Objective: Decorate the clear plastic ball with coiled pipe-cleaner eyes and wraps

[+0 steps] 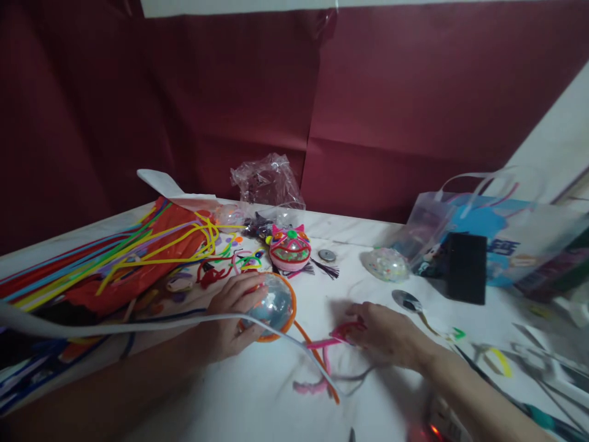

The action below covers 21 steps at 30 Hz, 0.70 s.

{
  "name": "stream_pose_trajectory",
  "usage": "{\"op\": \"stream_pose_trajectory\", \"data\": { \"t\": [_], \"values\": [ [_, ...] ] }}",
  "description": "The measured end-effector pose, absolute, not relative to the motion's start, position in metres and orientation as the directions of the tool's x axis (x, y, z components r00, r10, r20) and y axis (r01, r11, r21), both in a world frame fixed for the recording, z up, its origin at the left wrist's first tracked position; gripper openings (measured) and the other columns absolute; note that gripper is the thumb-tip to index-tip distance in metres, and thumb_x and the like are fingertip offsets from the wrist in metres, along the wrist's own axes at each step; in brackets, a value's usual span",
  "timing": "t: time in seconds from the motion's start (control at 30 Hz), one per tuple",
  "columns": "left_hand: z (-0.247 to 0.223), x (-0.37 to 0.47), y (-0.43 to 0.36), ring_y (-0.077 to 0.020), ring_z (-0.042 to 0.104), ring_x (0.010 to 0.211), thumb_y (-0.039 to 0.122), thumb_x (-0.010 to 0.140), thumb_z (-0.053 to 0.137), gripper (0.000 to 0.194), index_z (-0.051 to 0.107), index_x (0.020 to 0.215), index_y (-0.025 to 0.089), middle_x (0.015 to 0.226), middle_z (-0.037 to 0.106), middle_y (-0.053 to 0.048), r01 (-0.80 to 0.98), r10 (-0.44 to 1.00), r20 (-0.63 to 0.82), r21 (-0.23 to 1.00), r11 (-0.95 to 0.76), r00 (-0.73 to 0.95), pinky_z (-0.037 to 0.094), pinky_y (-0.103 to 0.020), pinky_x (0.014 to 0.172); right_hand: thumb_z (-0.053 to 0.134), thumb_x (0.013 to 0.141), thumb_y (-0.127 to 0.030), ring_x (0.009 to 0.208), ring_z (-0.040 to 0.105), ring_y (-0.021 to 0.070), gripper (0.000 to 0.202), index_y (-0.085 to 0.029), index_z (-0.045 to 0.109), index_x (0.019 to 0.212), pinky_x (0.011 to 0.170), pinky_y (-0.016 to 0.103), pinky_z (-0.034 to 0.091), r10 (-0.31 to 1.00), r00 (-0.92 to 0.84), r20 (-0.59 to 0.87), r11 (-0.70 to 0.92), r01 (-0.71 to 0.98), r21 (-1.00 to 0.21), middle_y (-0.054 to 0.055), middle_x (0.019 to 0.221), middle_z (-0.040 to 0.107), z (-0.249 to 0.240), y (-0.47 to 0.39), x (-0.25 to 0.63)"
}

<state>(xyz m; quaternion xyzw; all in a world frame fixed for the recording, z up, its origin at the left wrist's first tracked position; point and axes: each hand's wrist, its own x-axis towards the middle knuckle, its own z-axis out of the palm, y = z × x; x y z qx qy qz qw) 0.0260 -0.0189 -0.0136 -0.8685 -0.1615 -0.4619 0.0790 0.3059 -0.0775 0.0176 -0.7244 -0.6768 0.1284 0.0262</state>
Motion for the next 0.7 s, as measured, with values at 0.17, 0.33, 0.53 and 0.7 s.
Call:
{"op": "stream_pose_trajectory", "data": {
  "t": [0.17, 0.33, 0.53, 0.7],
  "values": [
    [-0.015, 0.027, -0.020, -0.0269, 0.049, 0.111, 0.024, 0.080, 0.053, 0.038, 0.044, 0.116, 0.015, 0.116, 0.054, -0.015, 0.356, 0.217, 0.833, 0.026, -0.934, 0.509, 0.046, -0.046, 0.092, 0.065, 0.066, -0.025, 0.056, 0.054, 0.0187, 0.008, -0.020, 0.059, 0.063, 0.051, 0.026, 0.031, 0.980, 0.098, -0.171, -0.143, 0.952, -0.270, 0.003, 0.061, 0.058, 0.001, -0.070, 0.305],
    [-0.015, 0.029, -0.024, -0.0278, 0.050, 0.113, 0.027, 0.080, 0.054, 0.039, 0.044, 0.116, 0.015, 0.115, 0.057, -0.015, 0.370, 0.243, 0.827, 0.045, -0.928, 0.508, 0.042, -0.050, 0.096, 0.067, 0.065, -0.032, 0.049, 0.044, 0.0148, 0.025, -0.022, 0.048, 0.052, 0.048, 0.027, 0.029, 0.977, -0.004, -0.212, -0.117, 0.823, -0.556, 0.000, 0.051, 0.051, 0.021, -0.070, 0.322],
    [-0.017, 0.030, -0.027, -0.0270, 0.046, 0.119, 0.028, 0.081, 0.056, 0.040, 0.045, 0.117, 0.012, 0.119, 0.056, -0.017, 0.359, 0.254, 0.820, 0.064, -0.931, 0.513, 0.040, -0.048, 0.100, 0.068, 0.065, -0.060, 0.050, 0.039, 0.0119, 0.043, -0.019, 0.059, 0.071, 0.048, 0.026, 0.029, 0.988, -0.128, -0.092, -0.016, 0.503, -0.864, 0.000, 0.061, 0.053, 0.072, -0.063, 0.292],
    [-0.016, 0.030, -0.027, -0.0266, 0.048, 0.117, 0.030, 0.084, 0.053, 0.039, 0.046, 0.117, 0.010, 0.119, 0.056, -0.018, 0.367, 0.266, 0.815, 0.071, -0.928, 0.515, 0.043, -0.046, 0.097, 0.078, 0.056, -0.058, 0.053, 0.038, 0.0096, 0.047, -0.016, 0.059, 0.067, 0.050, 0.022, 0.030, 0.985, -0.169, -0.039, 0.023, 0.352, -0.936, -0.003, 0.060, 0.050, 0.070, -0.052, 0.252]
  ]
}}
